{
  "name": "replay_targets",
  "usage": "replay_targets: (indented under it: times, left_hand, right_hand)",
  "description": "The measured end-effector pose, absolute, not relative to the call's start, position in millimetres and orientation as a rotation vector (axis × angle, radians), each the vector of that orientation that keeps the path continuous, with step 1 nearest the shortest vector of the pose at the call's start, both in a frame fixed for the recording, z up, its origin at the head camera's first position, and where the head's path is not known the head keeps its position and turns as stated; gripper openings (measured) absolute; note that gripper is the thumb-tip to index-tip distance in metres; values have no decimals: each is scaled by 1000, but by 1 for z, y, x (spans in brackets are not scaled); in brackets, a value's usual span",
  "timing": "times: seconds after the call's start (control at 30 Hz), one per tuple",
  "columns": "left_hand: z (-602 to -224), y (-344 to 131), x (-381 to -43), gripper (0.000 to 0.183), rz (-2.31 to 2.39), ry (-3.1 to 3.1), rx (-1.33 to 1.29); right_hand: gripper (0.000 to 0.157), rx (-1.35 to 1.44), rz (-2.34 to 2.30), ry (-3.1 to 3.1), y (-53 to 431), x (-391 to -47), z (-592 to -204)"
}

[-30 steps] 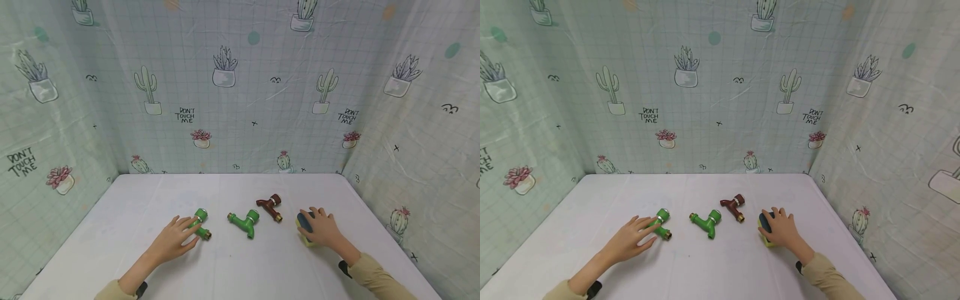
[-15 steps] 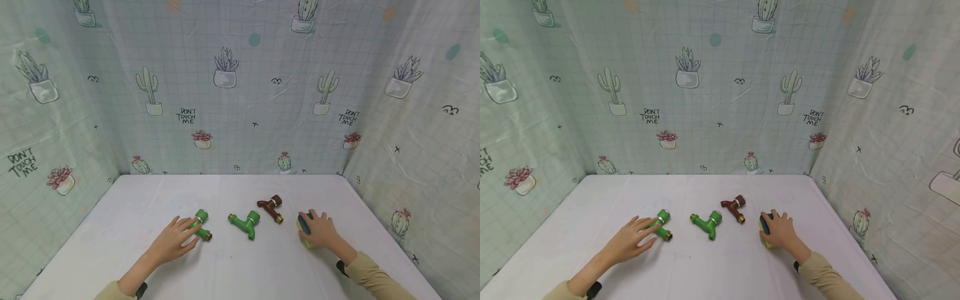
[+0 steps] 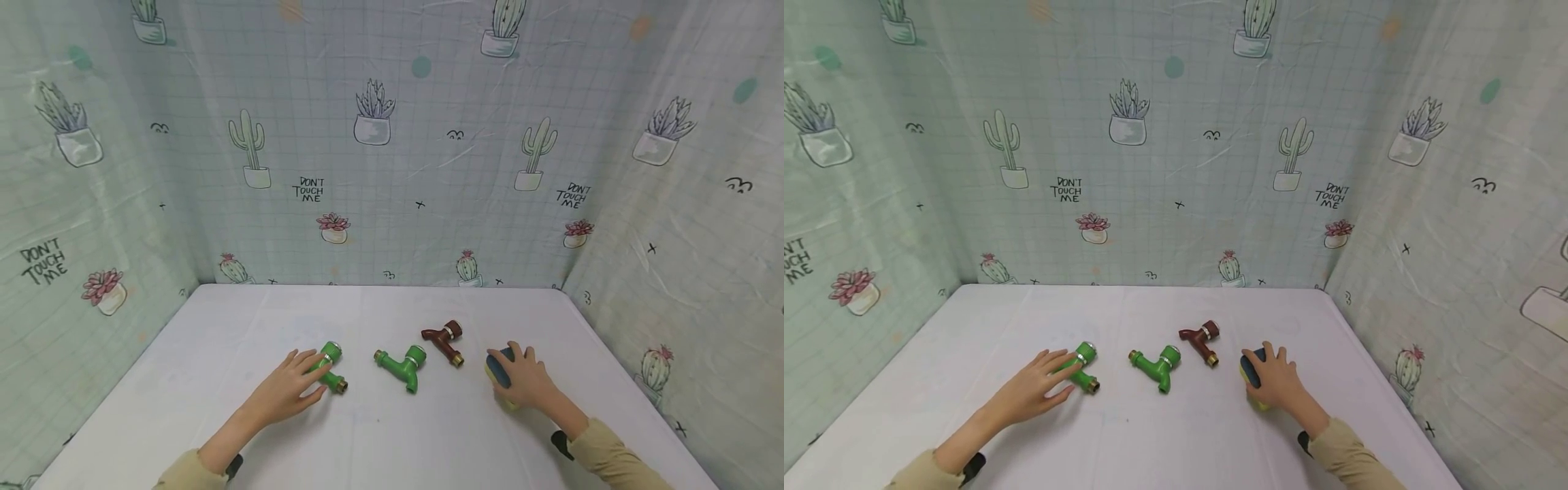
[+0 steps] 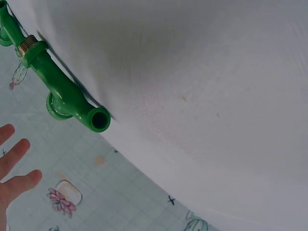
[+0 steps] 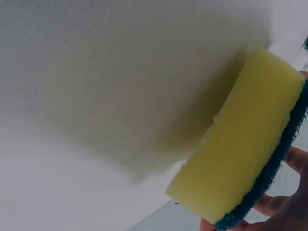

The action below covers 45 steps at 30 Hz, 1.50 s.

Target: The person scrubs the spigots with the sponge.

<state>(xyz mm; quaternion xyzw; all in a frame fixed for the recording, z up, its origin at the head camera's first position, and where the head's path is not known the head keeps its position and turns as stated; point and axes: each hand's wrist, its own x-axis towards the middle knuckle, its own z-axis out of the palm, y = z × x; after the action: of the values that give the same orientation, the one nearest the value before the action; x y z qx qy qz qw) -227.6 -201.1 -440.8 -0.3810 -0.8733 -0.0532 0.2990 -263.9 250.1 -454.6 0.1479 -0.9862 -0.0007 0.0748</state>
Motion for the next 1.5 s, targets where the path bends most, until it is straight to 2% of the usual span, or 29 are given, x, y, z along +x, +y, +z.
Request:
replay_targets:
  times: [0.3,0.6,0.93,1.5]
  left_hand:
    - [-444,-203,-244,45,-43,-2272,-1080]
    - [-452,-203,-256,61,93,-2311,-1077]
    - [-459,-203,-267,68,138,-2408,-1046]
    - [-462,-201,-270,41,151,-2533,-1048]
  right_hand:
    - [64,567,6,-2805,250,-254,-447]
    - [63,659,44,-2741,244,-246,-441]
    - [63,693,239,-2832,227,-235,-433]
    - [62,734,292,-2761,208,-230,-435]
